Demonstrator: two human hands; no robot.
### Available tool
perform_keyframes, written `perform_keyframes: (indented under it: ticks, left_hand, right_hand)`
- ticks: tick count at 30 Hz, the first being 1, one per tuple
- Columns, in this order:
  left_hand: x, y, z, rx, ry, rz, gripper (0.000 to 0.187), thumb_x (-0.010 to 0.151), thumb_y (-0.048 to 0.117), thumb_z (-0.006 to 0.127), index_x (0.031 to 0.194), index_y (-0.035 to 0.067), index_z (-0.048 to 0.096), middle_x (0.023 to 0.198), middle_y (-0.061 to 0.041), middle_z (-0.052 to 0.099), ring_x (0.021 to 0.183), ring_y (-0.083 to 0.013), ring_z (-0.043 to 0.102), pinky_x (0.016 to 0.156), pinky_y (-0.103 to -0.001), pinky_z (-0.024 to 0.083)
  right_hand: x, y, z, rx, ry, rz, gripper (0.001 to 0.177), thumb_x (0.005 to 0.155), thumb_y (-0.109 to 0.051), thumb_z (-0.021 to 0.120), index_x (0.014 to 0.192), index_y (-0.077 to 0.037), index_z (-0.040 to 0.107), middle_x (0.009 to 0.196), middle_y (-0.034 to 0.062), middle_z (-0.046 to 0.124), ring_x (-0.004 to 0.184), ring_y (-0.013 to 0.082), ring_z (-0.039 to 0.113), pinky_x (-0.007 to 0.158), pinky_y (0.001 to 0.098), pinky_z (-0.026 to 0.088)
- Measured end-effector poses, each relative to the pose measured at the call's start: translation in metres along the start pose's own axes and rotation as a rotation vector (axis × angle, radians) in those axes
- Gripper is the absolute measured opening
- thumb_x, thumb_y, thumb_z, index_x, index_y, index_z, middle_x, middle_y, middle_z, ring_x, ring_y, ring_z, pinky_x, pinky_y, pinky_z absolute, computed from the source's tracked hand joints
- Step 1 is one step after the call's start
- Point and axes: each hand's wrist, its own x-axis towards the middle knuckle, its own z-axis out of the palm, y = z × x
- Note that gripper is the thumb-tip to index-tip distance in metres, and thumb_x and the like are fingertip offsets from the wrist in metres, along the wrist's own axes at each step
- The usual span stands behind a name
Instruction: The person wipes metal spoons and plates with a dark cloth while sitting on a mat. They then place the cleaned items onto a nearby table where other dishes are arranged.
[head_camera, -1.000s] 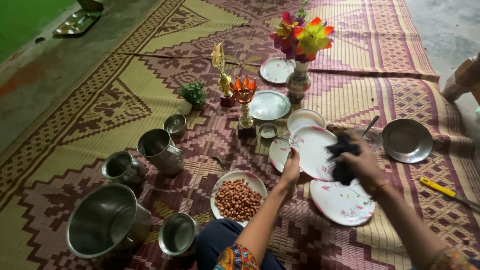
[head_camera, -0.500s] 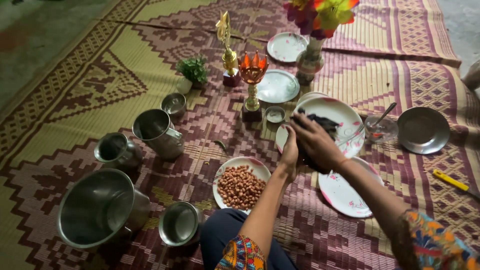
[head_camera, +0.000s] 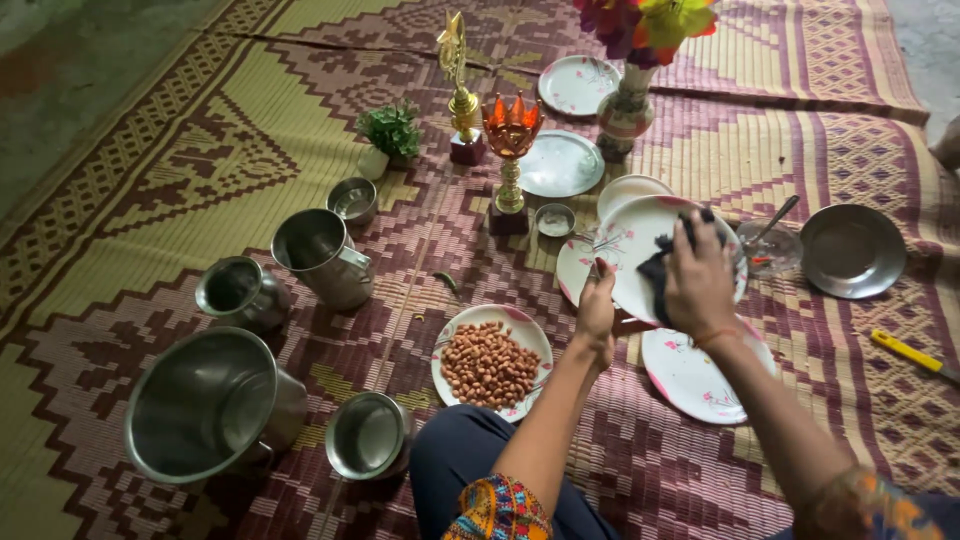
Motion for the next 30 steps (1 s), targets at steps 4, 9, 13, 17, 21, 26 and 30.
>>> perform_keyframes:
  ticks: [4,9,13,17,21,26,30]
  left_hand:
    - [-0.003,-0.01,-0.006,0.009,-0.022,0.03,0.054,0.115,0.043,0.037,0.14,-0.001,0.056,0.117,-0.018,0.064,0.093,-0.0265,0.063,0.077,-0.038,0.053]
    - [-0.01,0.0,-0.013,0.035,0.037,-0.033,0.049,0.111,0.04,0.031,0.13,0.002,0.055,0.117,-0.016,0.068,0.096,-0.0232,0.071,0.077,-0.036,0.064]
    - [-0.022,0.021,-0.011,0.054,-0.039,0.025,0.055,0.114,0.037,0.029,0.143,-0.003,0.053,0.125,-0.02,0.072,0.105,-0.0257,0.075,0.088,-0.036,0.065]
    - [-0.035,0.034,0.003,0.241,0.015,-0.182,0.055,0.105,0.038,0.024,0.159,0.025,0.022,0.134,-0.025,0.06,0.11,-0.0391,0.067,0.089,-0.05,0.06]
    - [-0.036,0.018,0.015,0.278,-0.084,-0.102,0.065,0.108,0.047,0.03,0.16,0.037,-0.009,0.152,-0.011,0.04,0.131,-0.0272,0.054,0.1,-0.046,0.058]
    - [-0.017,-0.008,0.001,0.258,-0.19,0.108,0.041,0.104,0.035,0.054,0.136,0.01,0.047,0.128,-0.006,0.06,0.112,-0.0161,0.062,0.082,-0.039,0.061]
    - [-0.005,-0.03,-0.005,0.158,-0.182,0.098,0.023,0.111,0.028,0.053,0.129,0.013,0.052,0.108,-0.007,0.066,0.095,-0.0156,0.063,0.074,-0.026,0.054]
  right_hand:
    - [-0.041,-0.037,-0.023,0.084,-0.04,-0.086,0.063,0.095,-0.038,0.065,0.144,-0.001,0.052,0.154,0.0225,0.044,0.141,0.0425,0.041,0.117,0.052,0.032]
    - [-0.055,-0.041,-0.071,0.213,-0.129,-0.45,0.046,0.094,-0.028,0.065,0.138,-0.015,0.059,0.149,0.0071,0.053,0.137,0.0303,0.053,0.115,0.0464,0.044]
    - [-0.051,-0.004,-0.094,0.174,-0.15,-0.631,0.043,0.087,-0.02,0.066,0.13,-0.02,0.062,0.143,0.004,0.059,0.131,0.0277,0.057,0.106,0.0446,0.047]
    - [-0.05,0.027,-0.111,0.322,-0.197,-0.498,0.03,0.089,-0.02,0.069,0.119,-0.022,0.066,0.135,0.0028,0.066,0.12,0.0237,0.067,0.099,0.0373,0.053]
    - [-0.047,0.043,-0.13,0.494,-0.089,-0.198,0.035,0.089,-0.012,0.074,0.123,-0.012,0.067,0.125,0.0069,0.07,0.109,0.0212,0.072,0.093,0.0329,0.058]
    - [-0.02,0.06,-0.143,0.607,0.066,0.187,0.035,0.098,-0.007,0.075,0.133,-0.005,0.069,0.118,0.0118,0.073,0.104,0.02,0.07,0.09,0.0325,0.058]
    - [-0.021,0.046,-0.122,0.414,0.365,0.131,0.023,0.109,-0.005,0.073,0.131,-0.001,0.067,0.125,0.0176,0.07,0.116,0.0271,0.068,0.103,0.0364,0.054]
